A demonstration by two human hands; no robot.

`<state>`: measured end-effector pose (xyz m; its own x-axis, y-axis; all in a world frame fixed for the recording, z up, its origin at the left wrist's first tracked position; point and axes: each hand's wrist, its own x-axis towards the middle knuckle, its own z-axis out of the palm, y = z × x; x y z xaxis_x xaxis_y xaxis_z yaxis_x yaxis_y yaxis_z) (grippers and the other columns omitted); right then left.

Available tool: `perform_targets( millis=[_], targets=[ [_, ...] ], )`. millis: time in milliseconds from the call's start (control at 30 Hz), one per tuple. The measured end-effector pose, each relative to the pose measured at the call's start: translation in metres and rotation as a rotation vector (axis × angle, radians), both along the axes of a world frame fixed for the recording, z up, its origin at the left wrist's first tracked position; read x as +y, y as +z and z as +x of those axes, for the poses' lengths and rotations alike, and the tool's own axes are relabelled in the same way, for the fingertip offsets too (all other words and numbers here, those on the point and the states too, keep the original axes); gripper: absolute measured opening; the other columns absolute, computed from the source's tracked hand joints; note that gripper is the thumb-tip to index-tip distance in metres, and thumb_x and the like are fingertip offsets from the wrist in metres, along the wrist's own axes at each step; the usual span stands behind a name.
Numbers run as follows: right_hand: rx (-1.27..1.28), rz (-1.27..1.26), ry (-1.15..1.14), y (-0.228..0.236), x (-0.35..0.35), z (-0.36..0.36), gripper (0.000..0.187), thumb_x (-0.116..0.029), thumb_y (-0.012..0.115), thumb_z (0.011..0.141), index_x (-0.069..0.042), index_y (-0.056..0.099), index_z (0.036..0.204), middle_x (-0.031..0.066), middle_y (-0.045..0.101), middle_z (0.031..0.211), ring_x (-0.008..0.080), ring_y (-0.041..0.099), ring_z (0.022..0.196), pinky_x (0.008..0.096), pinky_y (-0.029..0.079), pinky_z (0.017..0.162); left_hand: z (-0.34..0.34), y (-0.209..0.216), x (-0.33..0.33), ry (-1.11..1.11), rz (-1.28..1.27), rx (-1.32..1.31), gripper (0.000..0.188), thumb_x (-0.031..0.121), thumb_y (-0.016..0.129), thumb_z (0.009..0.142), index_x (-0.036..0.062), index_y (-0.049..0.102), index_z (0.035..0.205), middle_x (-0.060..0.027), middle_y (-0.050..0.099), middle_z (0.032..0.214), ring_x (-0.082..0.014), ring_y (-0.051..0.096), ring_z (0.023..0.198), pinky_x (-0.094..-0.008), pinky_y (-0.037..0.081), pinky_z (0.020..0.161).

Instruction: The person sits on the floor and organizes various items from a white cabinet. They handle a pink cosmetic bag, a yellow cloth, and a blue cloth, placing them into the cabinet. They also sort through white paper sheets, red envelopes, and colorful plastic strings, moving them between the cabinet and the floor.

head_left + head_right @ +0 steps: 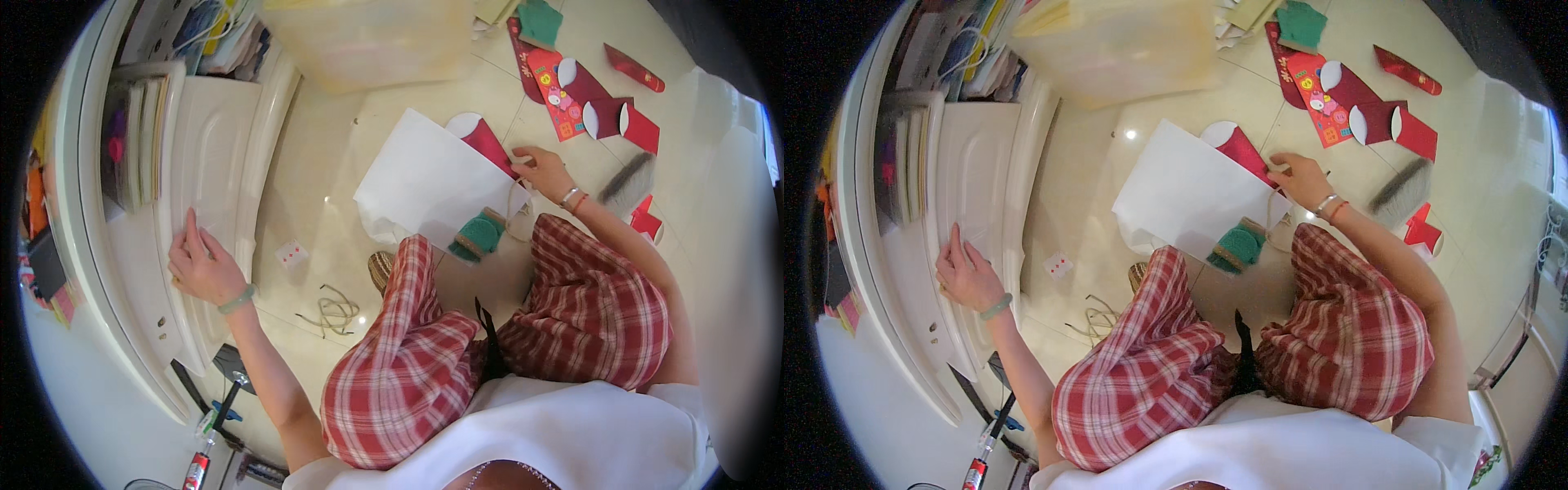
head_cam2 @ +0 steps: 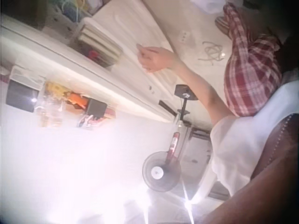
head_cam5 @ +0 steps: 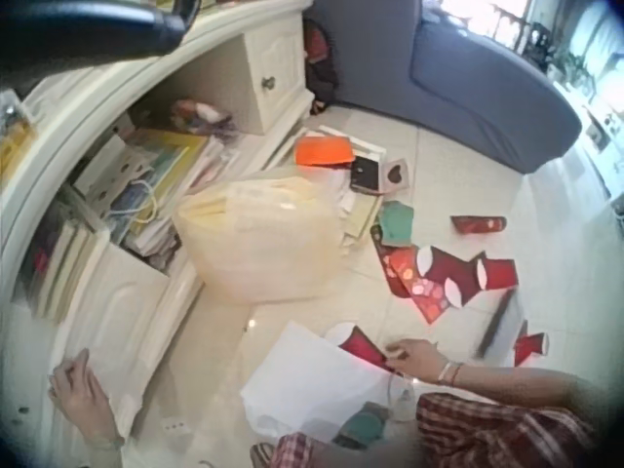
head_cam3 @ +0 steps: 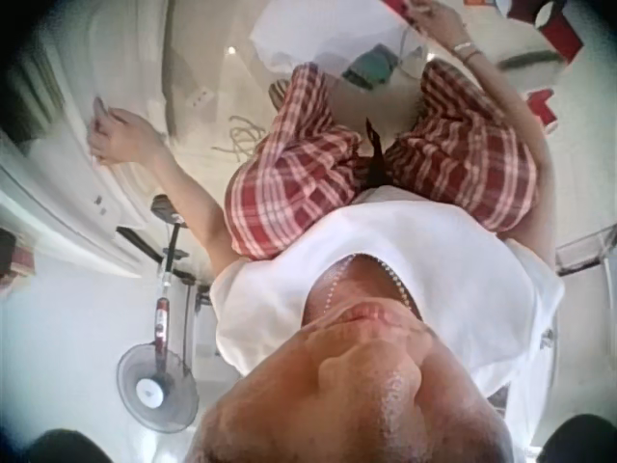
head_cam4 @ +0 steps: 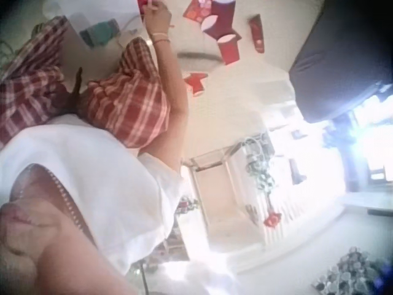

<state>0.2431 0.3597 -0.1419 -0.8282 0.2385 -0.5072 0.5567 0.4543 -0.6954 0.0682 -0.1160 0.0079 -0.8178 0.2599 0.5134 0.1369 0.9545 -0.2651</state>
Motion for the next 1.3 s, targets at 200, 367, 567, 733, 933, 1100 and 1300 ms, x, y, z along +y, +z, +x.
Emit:
perform_targets(
  millis=[200,367,567,733,933,1100,1300],
  targets=[
    [-0.069,0.102,0.229,-0.014,-0.018,-0.015,0.032,-0.032,0.066,0.083,-0.004,0.064,0.098,0.0135,0.066,0.09,0.0317,0.064,0.082,0.0402,0.05,0.071,0.073,-0.113,0.063,0.027,1.133,-1.316,0.026,0.013,0.057,0.091,0.0046,0.061,0.116,-0.0076,0.065,0.108,-0.0157,0.062,0.094,-0.028,0.05,0.079],
    [0.375,0.222,0.011,0.044,-0.004,-0.014,0.023,-0.024,0.068,0.082,-0.002,0.063,0.088,0.0139,0.062,0.082,0.0314,0.06,0.074,0.0388,0.047,0.064,0.105,-0.123,0.169,0.012,1.172,-1.661,0.028,0.022,0.057,0.094,0.0044,0.062,0.115,-0.0062,0.067,0.102,-0.0109,0.062,0.088,-0.0246,0.049,0.073],
    [0.314,-0.088,-0.275,0.076,0.054,0.015,0.018,-0.014,0.065,0.088,0.001,0.059,0.081,0.0062,0.058,0.061,0.0085,0.057,0.057,0.0257,0.042,0.05,0.033,-0.059,0.271,-0.424,1.135,-1.501,0.064,0.023,0.072,0.083,0.0061,0.042,0.136,-0.0086,0.058,0.123,-0.0196,0.056,0.11,-0.0323,0.047,0.089],
    [0.229,-0.775,-0.412,0.094,0.032,0.012,0.019,-0.015,0.063,0.091,-0.001,0.06,0.079,0.0027,0.062,0.063,0.0077,0.057,0.054,0.0213,0.045,0.051,0.028,-0.03,0.334,-0.615,1.247,-2.312,0.08,0.028,0.077,0.076,0.0061,0.034,0.14,-0.0089,0.053,0.126,-0.0206,0.053,0.114,-0.0356,0.044,0.093],
    [0.615,-0.048,-0.339,0.125,0.036,0.008,0.011,-0.007,0.069,0.081,-0.003,0.06,0.086,0.0083,0.065,0.086,0.0119,0.059,0.062,0.0252,0.047,0.056,0.04,-0.01,0.343,-0.584,0.947,-2.453,0.097,0.027,0.08,0.072,0.0074,0.02,0.147,-0.0095,0.047,0.128,-0.0189,0.047,0.115,-0.0366,0.038,0.099],
    [0.984,0.118,0.0,0.162,0.051,-0.005,0.022,-0.008,0.074,0.069,-0.007,0.06,0.086,0.0036,0.062,0.095,0.0234,0.058,0.089,0.0349,0.047,0.075,0.048,-0.017,0.321,-0.784,0.819,-2.124,0.113,0.026,0.085,0.066,0.0054,0.012,0.149,-0.0121,0.04,0.137,-0.0222,0.036,0.129,-0.0364,0.029,0.108],
    [0.929,0.282,0.297,0.167,0.051,0.003,0.016,-0.016,0.065,0.065,-0.01,0.06,0.078,0.0013,0.062,0.101,0.0214,0.054,0.098,0.0364,0.044,0.081,0.051,-0.006,0.331,-0.8,0.732,-2.029,0.109,0.018,0.09,0.058,0.0091,0.023,0.143,-0.0108,0.036,0.138,-0.0245,0.037,0.129,-0.0373,0.032,0.107]
  ],
)
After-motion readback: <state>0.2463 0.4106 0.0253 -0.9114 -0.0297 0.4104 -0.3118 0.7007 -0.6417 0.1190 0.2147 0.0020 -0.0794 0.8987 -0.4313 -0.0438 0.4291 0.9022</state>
